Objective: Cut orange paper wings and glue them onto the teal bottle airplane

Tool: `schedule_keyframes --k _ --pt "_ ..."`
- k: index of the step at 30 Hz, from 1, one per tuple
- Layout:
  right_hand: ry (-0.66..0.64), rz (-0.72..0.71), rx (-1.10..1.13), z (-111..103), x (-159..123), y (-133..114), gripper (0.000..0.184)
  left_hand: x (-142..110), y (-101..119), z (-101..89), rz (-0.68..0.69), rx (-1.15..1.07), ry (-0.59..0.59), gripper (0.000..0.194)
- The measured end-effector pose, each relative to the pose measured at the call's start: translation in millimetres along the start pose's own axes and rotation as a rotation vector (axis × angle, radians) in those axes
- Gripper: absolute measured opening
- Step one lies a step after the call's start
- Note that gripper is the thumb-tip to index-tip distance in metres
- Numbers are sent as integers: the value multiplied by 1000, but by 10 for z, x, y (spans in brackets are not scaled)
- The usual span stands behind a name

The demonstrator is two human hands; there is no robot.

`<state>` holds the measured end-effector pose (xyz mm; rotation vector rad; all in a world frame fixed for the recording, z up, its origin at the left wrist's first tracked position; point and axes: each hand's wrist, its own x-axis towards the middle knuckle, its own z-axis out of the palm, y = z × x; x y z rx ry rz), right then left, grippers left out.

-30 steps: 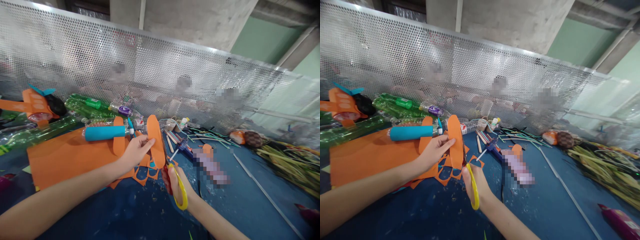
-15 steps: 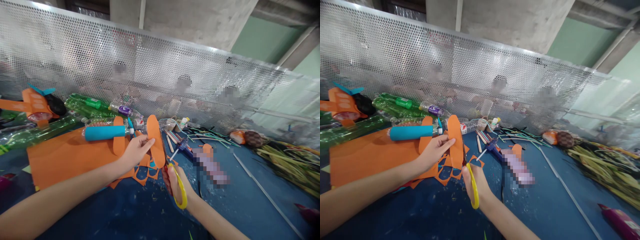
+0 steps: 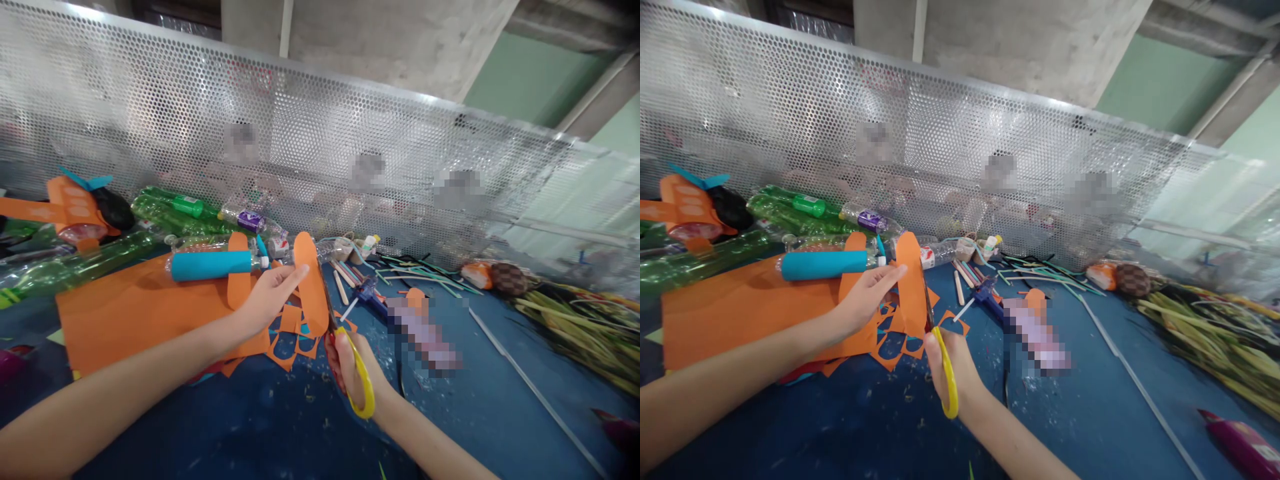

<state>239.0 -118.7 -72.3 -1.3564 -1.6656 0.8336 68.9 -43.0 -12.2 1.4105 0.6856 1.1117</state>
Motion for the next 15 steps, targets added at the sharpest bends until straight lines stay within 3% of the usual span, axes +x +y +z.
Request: schedule_keyframes --k 8,15 --pt "-50 54 45 37 -1 7 54 73 -8 -58 31 78 76 21" --pt "-122 -121 -64 0 5 -7 57 60 -39 -41 38 79 68 20"
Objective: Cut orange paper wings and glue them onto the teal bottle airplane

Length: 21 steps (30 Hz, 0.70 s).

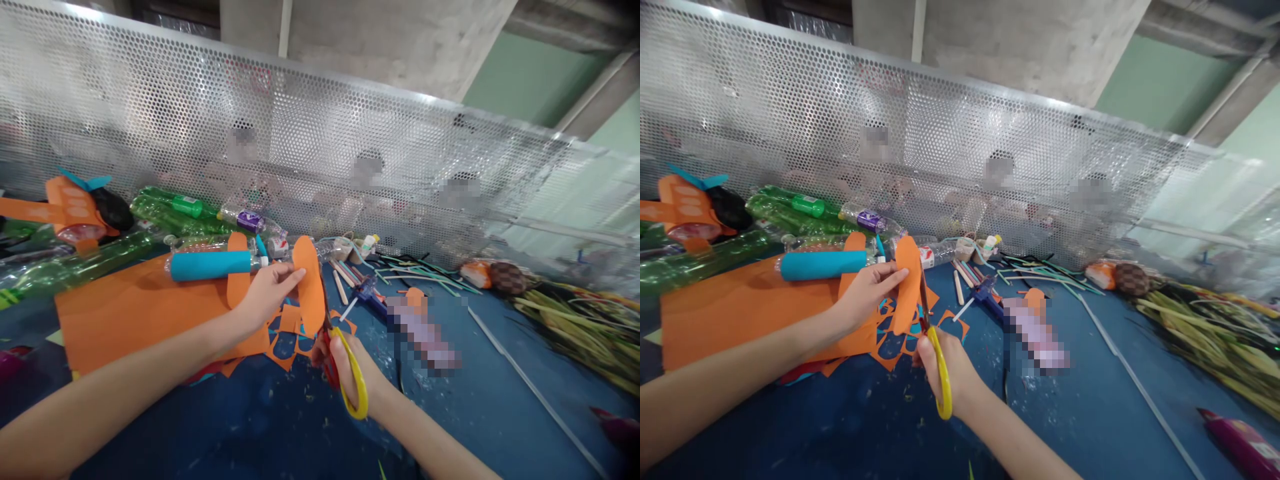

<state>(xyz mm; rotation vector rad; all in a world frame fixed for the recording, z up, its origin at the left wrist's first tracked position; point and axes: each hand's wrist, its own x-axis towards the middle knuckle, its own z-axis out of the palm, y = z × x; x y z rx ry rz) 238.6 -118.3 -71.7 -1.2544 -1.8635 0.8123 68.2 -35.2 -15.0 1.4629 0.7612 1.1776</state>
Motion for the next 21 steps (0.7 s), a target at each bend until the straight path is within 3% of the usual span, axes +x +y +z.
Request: schedule_keyframes --k 12,21 --pt "44 -44 -101 -95 17 -149 60 -53 16 47 48 95 -36 22" --pt "101 -149 -230 -117 34 -228 41 -75 46 78 -58 -14 -44 20"
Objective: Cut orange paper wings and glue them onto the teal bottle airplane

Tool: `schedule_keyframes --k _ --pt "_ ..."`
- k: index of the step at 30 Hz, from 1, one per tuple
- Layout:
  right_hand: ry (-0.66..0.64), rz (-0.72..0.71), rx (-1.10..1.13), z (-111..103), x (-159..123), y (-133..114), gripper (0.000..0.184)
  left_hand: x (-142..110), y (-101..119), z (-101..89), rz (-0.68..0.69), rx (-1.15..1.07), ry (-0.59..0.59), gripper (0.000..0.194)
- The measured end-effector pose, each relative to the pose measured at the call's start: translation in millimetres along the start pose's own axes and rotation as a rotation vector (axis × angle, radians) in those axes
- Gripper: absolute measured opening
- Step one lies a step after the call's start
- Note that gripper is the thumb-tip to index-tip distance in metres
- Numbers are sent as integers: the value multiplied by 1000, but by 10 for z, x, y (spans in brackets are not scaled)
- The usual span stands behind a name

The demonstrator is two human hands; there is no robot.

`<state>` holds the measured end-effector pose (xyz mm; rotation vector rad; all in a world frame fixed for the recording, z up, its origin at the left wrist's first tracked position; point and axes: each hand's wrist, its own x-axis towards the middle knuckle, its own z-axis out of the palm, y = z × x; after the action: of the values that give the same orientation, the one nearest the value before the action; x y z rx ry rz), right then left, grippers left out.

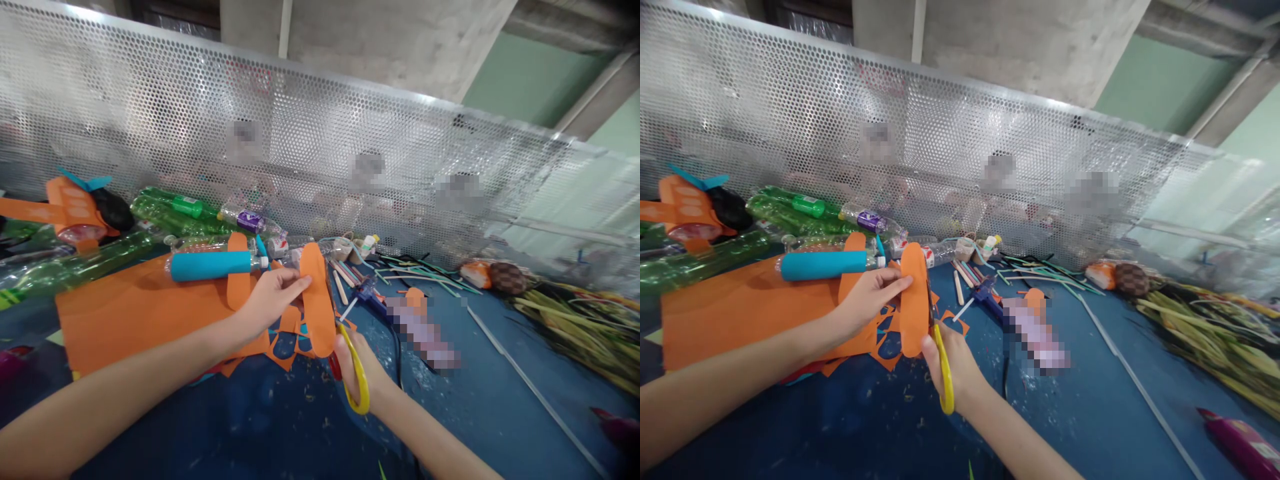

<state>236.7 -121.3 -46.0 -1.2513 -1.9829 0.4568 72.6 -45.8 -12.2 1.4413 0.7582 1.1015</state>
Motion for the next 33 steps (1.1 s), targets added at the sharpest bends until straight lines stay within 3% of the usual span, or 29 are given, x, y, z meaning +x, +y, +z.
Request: schedule_keyframes --k 5,16,23,29,33 --pt "9 -10 -11 -8 5 -22 37 0 -23 7 -30 -73 -19 20" --pt "22 21 -10 -10 -12 1 37 -3 -72 -4 20 74 -45 24" --pt "49 82 10 51 -16 42 43 -35 -37 24 3 41 -63 23" --pt "4 168 44 59 -29 29 60 -37 -40 31 -21 6 -64 22" --pt "47 165 58 69 -33 21 60 -35 -49 29 -33 -8 -59 22"
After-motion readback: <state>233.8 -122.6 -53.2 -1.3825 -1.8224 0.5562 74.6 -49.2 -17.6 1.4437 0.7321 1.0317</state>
